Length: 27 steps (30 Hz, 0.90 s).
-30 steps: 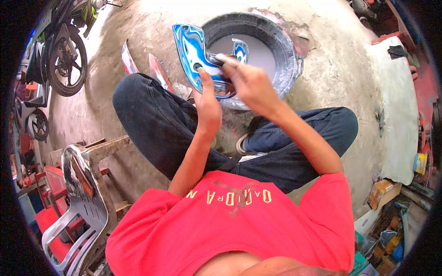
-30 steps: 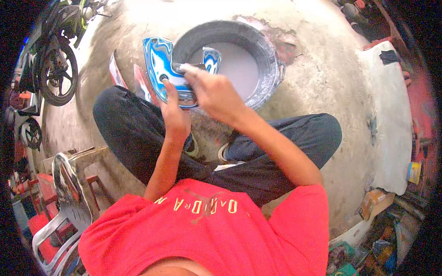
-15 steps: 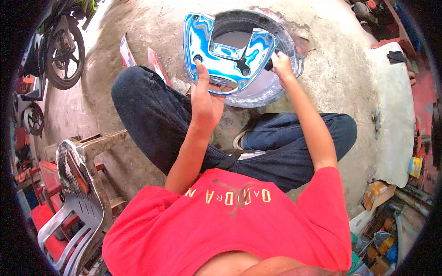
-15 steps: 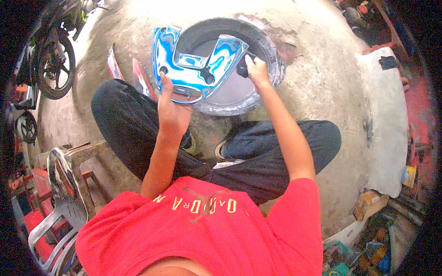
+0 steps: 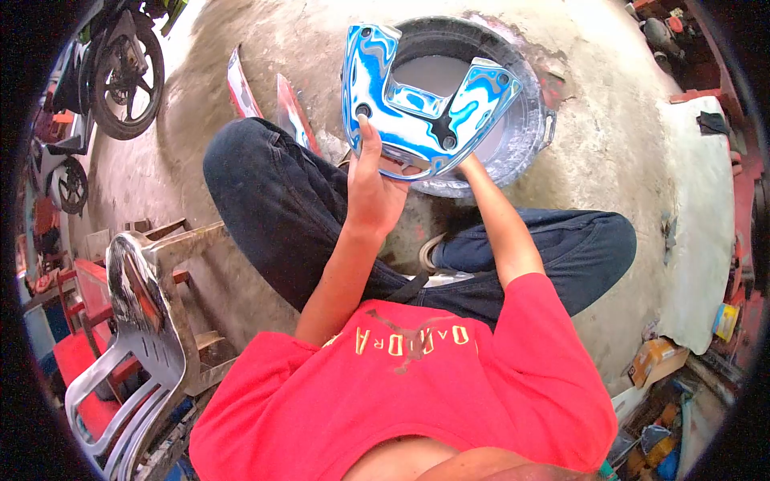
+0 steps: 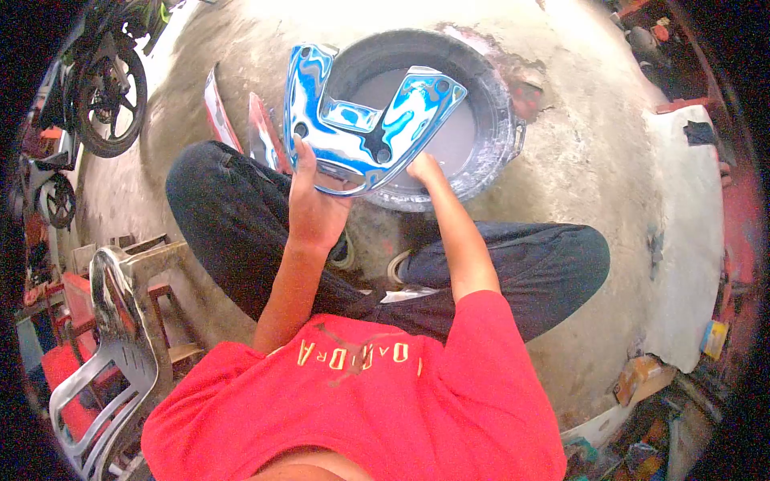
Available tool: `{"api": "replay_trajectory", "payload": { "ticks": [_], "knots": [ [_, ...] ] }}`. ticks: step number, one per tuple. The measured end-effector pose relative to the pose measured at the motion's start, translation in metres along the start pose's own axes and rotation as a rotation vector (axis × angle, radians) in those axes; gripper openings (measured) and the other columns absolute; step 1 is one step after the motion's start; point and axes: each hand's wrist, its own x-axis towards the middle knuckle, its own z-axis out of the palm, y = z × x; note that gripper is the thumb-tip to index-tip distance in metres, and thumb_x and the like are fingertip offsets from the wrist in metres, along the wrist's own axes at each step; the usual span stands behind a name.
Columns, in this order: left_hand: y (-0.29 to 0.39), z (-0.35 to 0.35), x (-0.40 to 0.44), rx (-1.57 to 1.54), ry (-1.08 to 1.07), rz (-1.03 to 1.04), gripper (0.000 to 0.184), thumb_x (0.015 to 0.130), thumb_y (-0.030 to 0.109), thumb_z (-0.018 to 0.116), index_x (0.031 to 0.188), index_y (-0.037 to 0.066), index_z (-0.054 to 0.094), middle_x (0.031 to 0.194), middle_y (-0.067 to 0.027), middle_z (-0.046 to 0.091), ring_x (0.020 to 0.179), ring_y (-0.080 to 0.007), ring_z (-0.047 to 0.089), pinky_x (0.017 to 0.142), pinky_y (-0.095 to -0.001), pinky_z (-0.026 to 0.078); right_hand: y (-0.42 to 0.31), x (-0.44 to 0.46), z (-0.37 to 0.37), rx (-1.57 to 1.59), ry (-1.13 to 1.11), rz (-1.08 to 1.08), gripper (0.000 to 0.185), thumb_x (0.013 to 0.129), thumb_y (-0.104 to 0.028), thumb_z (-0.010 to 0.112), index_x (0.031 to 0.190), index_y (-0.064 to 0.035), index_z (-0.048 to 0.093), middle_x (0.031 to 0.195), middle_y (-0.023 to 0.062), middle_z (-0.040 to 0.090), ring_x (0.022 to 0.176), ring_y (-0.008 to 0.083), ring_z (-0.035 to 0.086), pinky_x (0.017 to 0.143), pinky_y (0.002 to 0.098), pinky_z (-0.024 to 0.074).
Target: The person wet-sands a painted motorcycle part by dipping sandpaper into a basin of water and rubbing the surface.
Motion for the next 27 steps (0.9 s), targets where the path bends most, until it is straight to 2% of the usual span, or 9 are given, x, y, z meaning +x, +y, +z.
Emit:
{"api": "replay_trajectory", "payload": {
  "ticks": [3, 6, 10, 13, 16, 20, 23, 26, 27],
  "knots": [
    [-0.001, -0.001, 0.000, -0.003, 0.003, 0.010, 0.047, 0.105, 0.037, 0.054, 0.139, 0.008, 0.043, 0.132, -0.0127, 0.058, 0.118, -0.0269, 0.062, 0.094, -0.0482, 0.055, -0.055, 0.000, -0.038, 0.071, -0.047, -0.003, 0.047, 0.092, -0.037, 0.059, 0.131, -0.0099, 0.062, 0.130, 0.0263, 0.061, 0.118, 0.0416, 0.062, 0.098, 0.0463, 0.0499],
    [0.001, 0.000, -0.004, 0.029, 0.025, 0.023, 0.041, 0.104, 0.029, 0.057, 0.137, 0.008, 0.045, 0.130, -0.0119, 0.059, 0.117, -0.0264, 0.062, 0.093, -0.0481, 0.056, -0.090, 0.008, -0.076, 0.140, 0.003, -0.118, 0.045, 0.090, -0.036, 0.064, 0.123, -0.0055, 0.066, 0.118, 0.0218, 0.070, 0.108, 0.0352, 0.068, 0.091, 0.0423, 0.0528],
    [0.002, -0.007, -0.007, 0.038, 0.046, -0.005, 0.039, 0.103, 0.022, 0.059, 0.136, 0.008, 0.046, 0.129, -0.0113, 0.060, 0.117, -0.0259, 0.063, 0.092, -0.0474, 0.056, -0.087, 0.059, -0.115, 0.256, 0.039, -0.011, 0.037, 0.088, -0.032, 0.067, 0.106, -0.0002, 0.073, 0.100, 0.0165, 0.076, 0.092, 0.0285, 0.073, 0.080, 0.0405, 0.0556],
    [0.010, 0.005, -0.011, 0.077, 0.079, 0.042, 0.038, 0.102, 0.022, 0.060, 0.135, 0.008, 0.047, 0.126, -0.0104, 0.062, 0.114, -0.0251, 0.064, 0.092, -0.0467, 0.056, -0.133, 0.069, -0.172, 0.386, -0.016, 0.146, 0.033, 0.091, -0.033, 0.066, 0.092, -0.0006, 0.073, 0.077, 0.0050, 0.068, 0.065, 0.0122, 0.061, 0.058, 0.0315, 0.0478],
    [0.017, 0.012, -0.008, 0.119, 0.035, 0.079, 0.036, 0.101, 0.019, 0.061, 0.133, 0.008, 0.049, 0.122, -0.0090, 0.063, 0.110, -0.0242, 0.065, 0.090, -0.0461, 0.057, -0.197, 0.068, -0.237, 0.377, 0.017, 0.239, 0.039, 0.093, -0.041, 0.069, 0.091, -0.0019, 0.072, 0.073, -0.0019, 0.062, 0.062, 0.0094, 0.055, 0.054, 0.0286, 0.0433],
    [0.037, 0.037, -0.003, 0.164, 0.081, 0.020, 0.031, 0.101, 0.014, 0.059, 0.131, 0.008, 0.055, 0.123, -0.0099, 0.065, 0.113, -0.0253, 0.065, 0.092, -0.0476, 0.055, -0.266, 0.042, -0.292, 0.192, 0.189, 0.000, 0.045, 0.096, -0.043, 0.065, 0.097, 0.0024, 0.071, 0.080, 0.0145, 0.071, 0.073, 0.0226, 0.066, 0.070, 0.0369, 0.0513],
    [0.050, 0.066, 0.007, 0.224, 0.065, 0.021, 0.035, 0.102, 0.020, 0.059, 0.134, 0.007, 0.052, 0.125, -0.0102, 0.063, 0.111, -0.0258, 0.065, 0.091, -0.0461, 0.055, -0.289, 0.029, -0.294, 0.040, 0.344, -0.270, 0.039, 0.098, -0.039, 0.065, 0.104, -0.0015, 0.074, 0.084, 0.0094, 0.074, 0.072, 0.0161, 0.065, 0.067, 0.0317, 0.0509],
    [0.053, 0.074, 0.043, 0.201, 0.019, -0.075, 0.034, 0.106, 0.028, 0.053, 0.132, 0.006, 0.050, 0.124, -0.0136, 0.062, 0.110, -0.0267, 0.064, 0.094, -0.0463, 0.053, -0.339, -0.009, -0.286, 0.102, 0.307, -0.308, 0.028, 0.098, -0.026, 0.059, 0.114, -0.0053, 0.071, 0.106, 0.0215, 0.071, 0.099, 0.0389, 0.069, 0.086, 0.0450, 0.0535],
    [0.050, 0.066, 0.062, 0.210, -0.033, -0.094, 0.033, 0.106, 0.028, 0.051, 0.131, 0.006, 0.051, 0.124, -0.0143, 0.062, 0.111, -0.0270, 0.064, 0.095, -0.0464, 0.053, -0.336, -0.009, -0.275, 0.091, 0.327, -0.409, 0.027, 0.098, -0.021, 0.057, 0.116, -0.0062, 0.070, 0.109, 0.0212, 0.070, 0.103, 0.0380, 0.068, 0.089, 0.0452, 0.0534]
  ]
}}
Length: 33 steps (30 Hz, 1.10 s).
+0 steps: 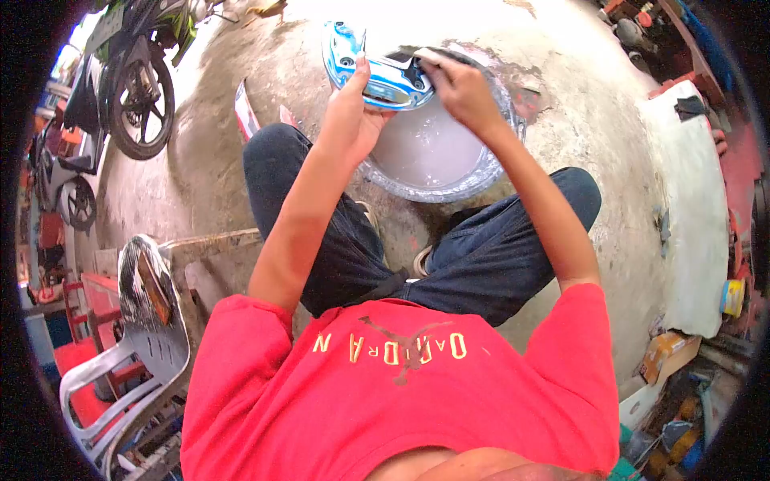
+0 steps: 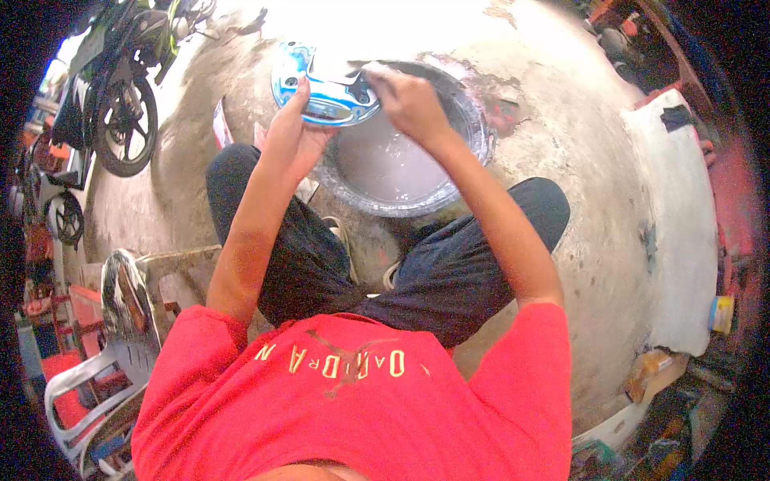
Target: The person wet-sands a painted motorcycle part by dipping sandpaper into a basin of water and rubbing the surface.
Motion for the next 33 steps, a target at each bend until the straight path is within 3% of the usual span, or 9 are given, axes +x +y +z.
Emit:
{"api": "replay_trajectory", "payload": {
  "ticks": [2, 6, 9, 15, 20, 23, 27, 29, 33],
  "knots": [
    [-0.007, -0.006, 0.026, 0.010, -0.044, -0.023, 0.033, 0.109, 0.028, 0.045, 0.131, 0.003, 0.049, 0.123, -0.0143, 0.061, 0.113, -0.0273, 0.062, 0.095, -0.0478, 0.052, 0.009, -0.013, 0.017, -0.013, 0.008, -0.165, 0.031, 0.097, -0.007, 0.058, 0.128, -0.0065, 0.064, 0.121, 0.0208, 0.067, 0.116, 0.0354, 0.065, 0.097, 0.0401, 0.0519],
    [-0.018, -0.029, 0.049, 0.022, -0.060, -0.104, 0.034, 0.108, 0.032, 0.046, 0.131, 0.007, 0.051, 0.124, -0.0115, 0.060, 0.115, -0.0246, 0.060, 0.093, -0.0448, 0.050, 0.003, -0.020, 0.013, -0.020, -0.011, -0.270, 0.030, 0.098, -0.008, 0.058, 0.127, -0.0059, 0.063, 0.122, 0.0211, 0.066, 0.114, 0.0361, 0.065, 0.096, 0.0402, 0.0536],
    [-0.022, -0.028, 0.038, 0.025, 0.029, -0.110, 0.034, 0.108, 0.032, 0.048, 0.131, 0.008, 0.051, 0.123, -0.0108, 0.061, 0.112, -0.0243, 0.061, 0.091, -0.0428, 0.050, 0.028, -0.009, 0.001, -0.034, -0.147, 0.208, 0.030, 0.098, -0.014, 0.056, 0.126, -0.0048, 0.063, 0.124, 0.0203, 0.066, 0.116, 0.0359, 0.063, 0.098, 0.0433, 0.0518],
    [-0.031, -0.059, 0.042, -0.045, -0.026, -0.132, 0.035, 0.106, 0.031, 0.050, 0.133, 0.008, 0.051, 0.126, -0.0109, 0.062, 0.116, -0.0269, 0.062, 0.096, -0.0477, 0.051, -0.002, -0.041, 0.021, -0.069, -0.160, -0.249, 0.030, 0.097, -0.012, 0.058, 0.125, -0.0034, 0.064, 0.127, 0.0205, 0.065, 0.124, 0.0331, 0.060, 0.102, 0.0426, 0.0502],
    [-0.020, -0.037, 0.023, -0.064, 0.036, -0.172, 0.044, 0.106, 0.036, 0.050, 0.139, 0.007, 0.047, 0.134, -0.0120, 0.059, 0.120, -0.0292, 0.060, 0.098, -0.0482, 0.051, 0.020, -0.019, 0.000, -0.099, -0.164, 0.267, 0.029, 0.100, -0.017, 0.055, 0.124, -0.0028, 0.064, 0.118, 0.0204, 0.068, 0.105, 0.0392, 0.067, 0.086, 0.0450, 0.0559],
    [-0.021, -0.043, 0.025, -0.092, 0.015, -0.168, 0.047, 0.106, 0.038, 0.049, 0.140, 0.007, 0.046, 0.134, -0.0123, 0.059, 0.120, -0.0290, 0.061, 0.099, -0.0474, 0.051, 0.002, -0.042, 0.016, -0.102, -0.095, -0.204, 0.028, 0.096, -0.005, 0.058, 0.124, -0.0043, 0.065, 0.122, 0.0199, 0.067, 0.118, 0.0351, 0.064, 0.101, 0.0395, 0.0510],
    [-0.024, -0.047, 0.020, -0.110, -0.045, -0.148, 0.048, 0.107, 0.042, 0.046, 0.141, 0.008, 0.045, 0.133, -0.0119, 0.060, 0.120, -0.0274, 0.061, 0.100, -0.0464, 0.050, -0.001, -0.039, 0.006, -0.027, -0.131, -0.175, 0.030, 0.096, -0.004, 0.058, 0.124, -0.0042, 0.066, 0.127, 0.0203, 0.065, 0.123, 0.0337, 0.061, 0.106, 0.0407, 0.0476],
    [-0.020, -0.040, 0.012, -0.093, -0.056, -0.142, 0.048, 0.108, 0.042, 0.041, 0.142, 0.009, 0.043, 0.137, -0.0110, 0.057, 0.124, -0.0268, 0.058, 0.103, -0.0469, 0.049, 0.015, -0.029, -0.004, -0.071, -0.058, 0.060, 0.031, 0.095, -0.004, 0.059, 0.126, -0.0044, 0.065, 0.128, 0.0204, 0.065, 0.124, 0.0337, 0.061, 0.107, 0.0414, 0.0473],
    [-0.024, -0.041, 0.010, -0.098, -0.056, -0.155, 0.048, 0.108, 0.043, 0.042, 0.142, 0.010, 0.044, 0.137, -0.0107, 0.057, 0.123, -0.0272, 0.059, 0.102, -0.0470, 0.049, -0.009, -0.047, 0.007, -0.143, -0.095, -0.192, 0.030, 0.095, -0.006, 0.061, 0.124, -0.0036, 0.065, 0.128, 0.0202, 0.065, 0.125, 0.0332, 0.060, 0.106, 0.0422, 0.0480]
  ]
}}
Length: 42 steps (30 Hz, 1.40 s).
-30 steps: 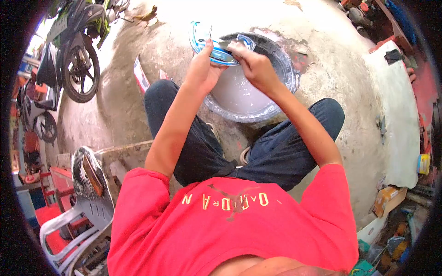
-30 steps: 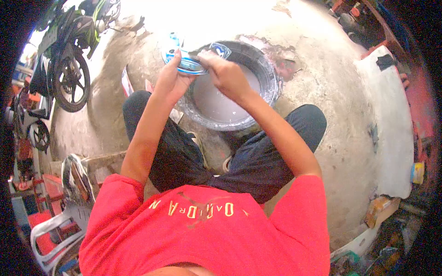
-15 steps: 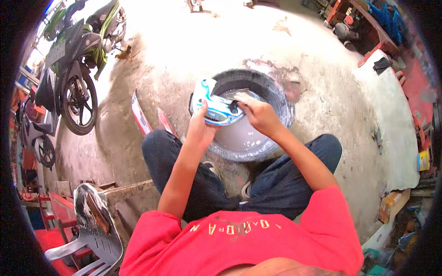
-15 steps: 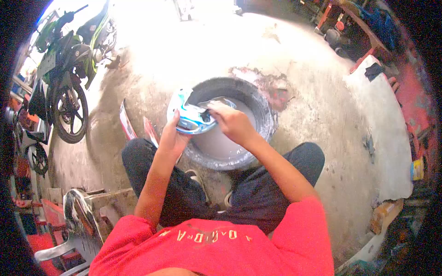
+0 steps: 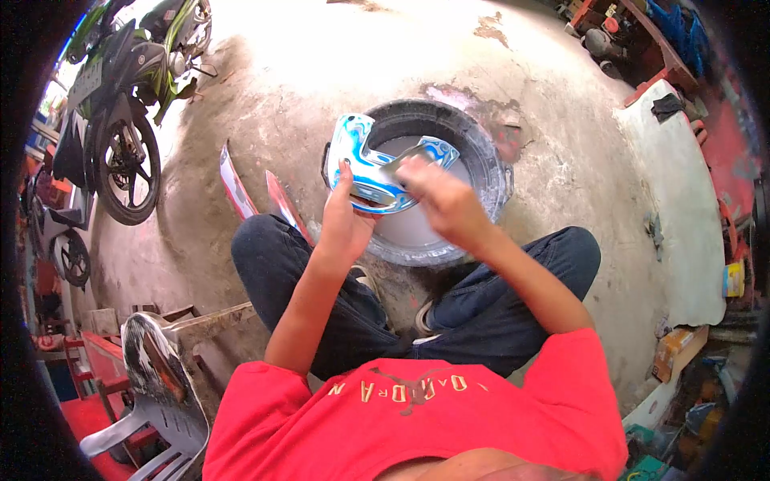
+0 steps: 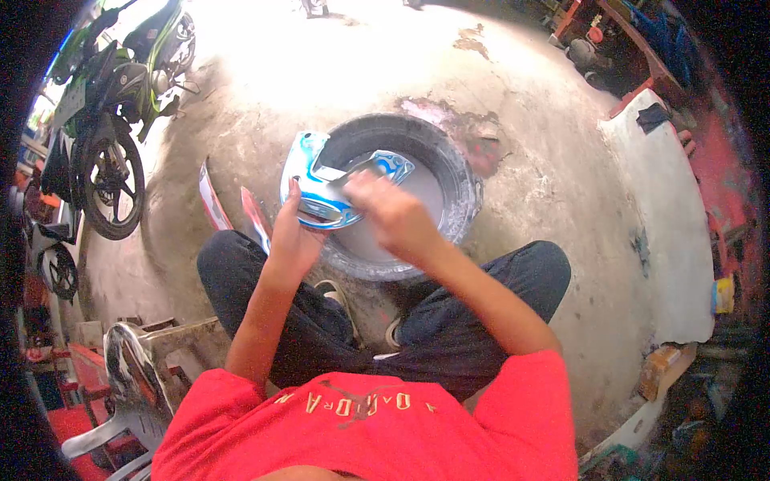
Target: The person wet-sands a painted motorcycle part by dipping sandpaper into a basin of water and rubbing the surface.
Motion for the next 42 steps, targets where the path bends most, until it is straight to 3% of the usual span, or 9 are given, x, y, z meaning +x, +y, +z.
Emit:
{"api": "replay_trajectory", "payload": {
  "ticks": [4, 8, 14, 18, 24, 28, 36, 40, 42],
  "knots": [
    [-0.002, -0.002, -0.001, 0.003, -0.047, -0.004, 0.047, 0.107, 0.042, 0.044, 0.142, 0.010, 0.044, 0.137, -0.0108, 0.057, 0.123, -0.0276, 0.059, 0.102, -0.0489, 0.049, 0.006, 0.003, -0.006, 0.010, -0.038, -0.017, 0.030, 0.095, -0.005, 0.060, 0.125, -0.0034, 0.065, 0.128, 0.0202, 0.065, 0.125, 0.0330, 0.060, 0.104, 0.0420, 0.0488],
    [-0.003, 0.007, -0.006, 0.013, -0.039, 0.002, 0.046, 0.107, 0.040, 0.044, 0.142, 0.011, 0.044, 0.136, -0.0103, 0.058, 0.123, -0.0271, 0.059, 0.102, -0.0475, 0.049, 0.031, 0.005, -0.011, -0.125, 0.053, 0.213, 0.031, 0.095, -0.005, 0.060, 0.125, -0.0031, 0.064, 0.128, 0.0200, 0.065, 0.123, 0.0345, 0.061, 0.104, 0.0415, 0.0494],
    [-0.005, -0.005, -0.002, 0.011, -0.067, -0.037, 0.046, 0.108, 0.039, 0.044, 0.143, 0.009, 0.043, 0.137, -0.0119, 0.057, 0.123, -0.0265, 0.060, 0.101, -0.0462, 0.050, -0.002, -0.005, -0.005, -0.010, -0.056, -0.052, 0.034, 0.092, -0.001, 0.061, 0.126, -0.0047, 0.065, 0.128, 0.0187, 0.065, 0.124, 0.0330, 0.060, 0.106, 0.0412, 0.0484],
    [-0.007, 0.003, -0.003, 0.011, -0.039, -0.025, 0.046, 0.108, 0.039, 0.044, 0.143, 0.009, 0.042, 0.137, -0.0108, 0.057, 0.124, -0.0261, 0.058, 0.103, -0.0465, 0.049, 0.034, 0.002, -0.012, -0.086, 0.043, 0.224, 0.032, 0.094, -0.007, 0.057, 0.124, -0.0022, 0.064, 0.130, 0.0211, 0.064, 0.124, 0.0338, 0.060, 0.105, 0.0436, 0.0480],
    [-0.010, -0.004, 0.004, 0.020, -0.046, -0.004, 0.046, 0.107, 0.041, 0.045, 0.140, 0.009, 0.047, 0.132, -0.0096, 0.061, 0.118, -0.0236, 0.063, 0.097, -0.0435, 0.053, -0.003, -0.012, 0.006, -0.088, -0.082, -0.185, 0.038, 0.089, -0.001, 0.063, 0.127, -0.0045, 0.064, 0.129, 0.0187, 0.065, 0.124, 0.0328, 0.061, 0.106, 0.0428, 0.0485],
    [-0.006, 0.002, -0.002, -0.002, -0.052, -0.012, 0.043, 0.108, 0.036, 0.045, 0.142, 0.010, 0.044, 0.135, -0.0091, 0.058, 0.123, -0.0248, 0.058, 0.105, -0.0459, 0.048, 0.039, 0.006, -0.011, -0.078, 0.080, 0.195, 0.030, 0.094, -0.010, 0.057, 0.123, -0.0017, 0.064, 0.125, 0.0213, 0.065, 0.118, 0.0346, 0.063, 0.100, 0.0432, 0.0512],
    [-0.003, -0.003, -0.002, -0.011, -0.071, 0.010, 0.041, 0.108, 0.033, 0.044, 0.141, 0.008, 0.045, 0.136, -0.0109, 0.058, 0.124, -0.0256, 0.058, 0.103, -0.0452, 0.049, 0.012, -0.003, 0.000, -0.042, 0.002, -0.127, 0.039, 0.088, 0.004, 0.060, 0.125, -0.0074, 0.066, 0.128, 0.0169, 0.066, 0.123, 0.0316, 0.062, 0.105, 0.0415, 0.0495],
    [0.000, 0.010, -0.005, 0.046, -0.058, 0.059, 0.045, 0.108, 0.037, 0.044, 0.141, 0.006, 0.045, 0.133, -0.0124, 0.060, 0.121, -0.0254, 0.061, 0.101, -0.0451, 0.051, 0.040, 0.009, -0.019, -0.067, 0.095, 0.354, 0.030, 0.093, -0.008, 0.058, 0.122, -0.0052, 0.067, 0.125, 0.0189, 0.067, 0.120, 0.0309, 0.063, 0.102, 0.0413, 0.0507],
    [0.000, 0.005, 0.001, 0.046, -0.044, 0.035, 0.043, 0.108, 0.035, 0.044, 0.142, 0.008, 0.045, 0.134, -0.0103, 0.059, 0.122, -0.0248, 0.060, 0.101, -0.0445, 0.051, 0.026, 0.000, -0.001, -0.131, 0.118, 0.052, 0.032, 0.092, -0.009, 0.059, 0.123, -0.0048, 0.066, 0.126, 0.0192, 0.066, 0.121, 0.0318, 0.063, 0.104, 0.0423, 0.0494]
  ]
}}
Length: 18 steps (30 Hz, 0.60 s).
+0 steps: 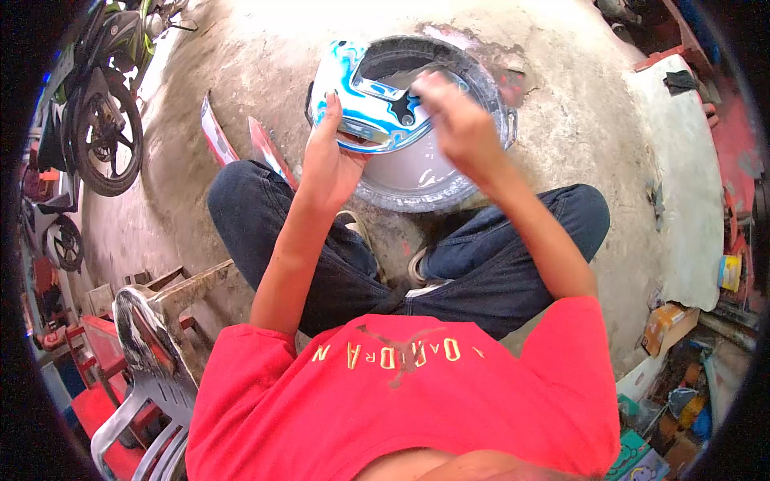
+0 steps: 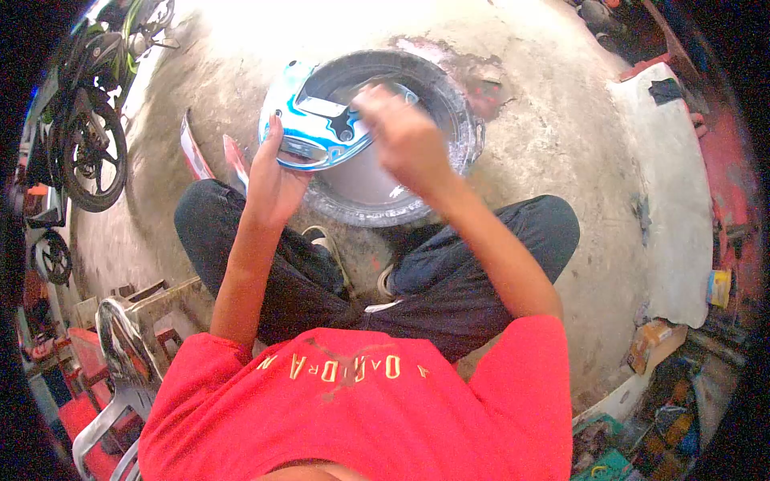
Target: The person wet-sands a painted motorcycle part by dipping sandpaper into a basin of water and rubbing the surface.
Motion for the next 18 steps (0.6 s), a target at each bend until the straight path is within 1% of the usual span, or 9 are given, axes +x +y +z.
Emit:
{"api": "replay_trajectory", "payload": {
  "ticks": [1, 2, 4, 6, 7, 10, 14, 16, 18],
  "knots": [
    [-0.002, -0.005, 0.003, -0.005, -0.015, 0.015, 0.044, 0.108, 0.036, 0.045, 0.142, 0.009, 0.044, 0.133, -0.0096, 0.059, 0.121, -0.0245, 0.060, 0.100, -0.0446, 0.051, -0.016, -0.007, 0.004, 0.004, -0.054, -0.066, 0.038, 0.090, -0.004, 0.065, 0.128, -0.0076, 0.064, 0.128, 0.0172, 0.066, 0.124, 0.0323, 0.061, 0.107, 0.0408, 0.0484],
    [-0.003, -0.008, 0.003, -0.015, -0.024, 0.006, 0.044, 0.108, 0.036, 0.045, 0.142, 0.009, 0.044, 0.132, -0.0097, 0.060, 0.120, -0.0246, 0.060, 0.100, -0.0447, 0.051, -0.034, -0.012, 0.005, 0.048, -0.081, -0.113, 0.039, 0.089, -0.002, 0.066, 0.127, -0.0083, 0.065, 0.128, 0.0163, 0.066, 0.124, 0.0312, 0.061, 0.107, 0.0406, 0.0479],
    [-0.004, -0.008, 0.003, -0.033, -0.043, -0.006, 0.044, 0.108, 0.037, 0.045, 0.142, 0.009, 0.044, 0.132, -0.0098, 0.060, 0.120, -0.0248, 0.060, 0.100, -0.0449, 0.051, -0.031, -0.009, 0.002, 0.104, -0.130, -0.175, 0.038, 0.089, -0.003, 0.065, 0.127, -0.0086, 0.065, 0.128, 0.0164, 0.066, 0.124, 0.0314, 0.061, 0.107, 0.0400, 0.0484],
    [-0.003, -0.002, 0.000, -0.009, -0.018, 0.014, 0.043, 0.108, 0.036, 0.044, 0.142, 0.009, 0.044, 0.132, -0.0105, 0.060, 0.119, -0.0253, 0.061, 0.101, -0.0452, 0.051, 0.004, 0.002, 0.000, -0.017, -0.025, -0.118, 0.034, 0.090, -0.006, 0.059, 0.124, -0.0063, 0.065, 0.124, 0.0151, 0.068, 0.117, 0.0304, 0.065, 0.100, 0.0411, 0.0521],
    [-0.003, 0.000, -0.001, -0.001, -0.009, 0.026, 0.043, 0.108, 0.036, 0.044, 0.141, 0.008, 0.044, 0.132, -0.0109, 0.060, 0.119, -0.0256, 0.061, 0.101, -0.0453, 0.051, 0.010, 0.008, -0.005, 0.002, 0.003, 0.068, 0.034, 0.090, -0.004, 0.057, 0.123, -0.0061, 0.065, 0.124, 0.0148, 0.068, 0.117, 0.0304, 0.065, 0.099, 0.0408, 0.0526],
    [-0.004, 0.001, 0.001, -0.012, -0.006, 0.064, 0.045, 0.107, 0.037, 0.046, 0.139, 0.005, 0.046, 0.131, -0.0125, 0.061, 0.118, -0.0263, 0.063, 0.099, -0.0454, 0.053, 0.009, 0.001, 0.001, -0.056, 0.032, 0.007, 0.034, 0.089, -0.004, 0.056, 0.122, -0.0058, 0.065, 0.124, 0.0153, 0.068, 0.117, 0.0309, 0.065, 0.100, 0.0414, 0.0519],
    [-0.006, -0.012, 0.004, -0.007, -0.018, 0.080, 0.045, 0.107, 0.036, 0.047, 0.140, 0.005, 0.045, 0.131, -0.0122, 0.061, 0.119, -0.0259, 0.062, 0.099, -0.0453, 0.053, -0.033, -0.013, 0.006, 0.040, -0.106, -0.217, 0.041, 0.086, 0.000, 0.055, 0.125, -0.0068, 0.065, 0.128, 0.0156, 0.066, 0.121, 0.0287, 0.063, 0.103, 0.0402, 0.0507],
    [-0.006, -0.006, 0.001, 0.015, -0.007, 0.083, 0.045, 0.107, 0.036, 0.047, 0.140, 0.005, 0.045, 0.131, -0.0123, 0.061, 0.120, -0.0259, 0.061, 0.099, -0.0452, 0.053, 0.003, -0.003, 0.003, -0.046, -0.062, -0.127, 0.036, 0.091, -0.005, 0.056, 0.126, -0.0052, 0.065, 0.129, 0.0169, 0.066, 0.121, 0.0293, 0.063, 0.103, 0.0394, 0.0508],
    [-0.004, 0.001, -0.002, 0.029, 0.015, 0.083, 0.045, 0.107, 0.036, 0.047, 0.140, 0.005, 0.045, 0.130, -0.0123, 0.061, 0.120, -0.0255, 0.061, 0.098, -0.0451, 0.053, 0.025, 0.007, -0.005, -0.021, -0.042, 0.203, 0.030, 0.097, -0.011, 0.052, 0.124, -0.0028, 0.064, 0.126, 0.0196, 0.065, 0.119, 0.0319, 0.063, 0.101, 0.0394, 0.0516]
  ]
}}
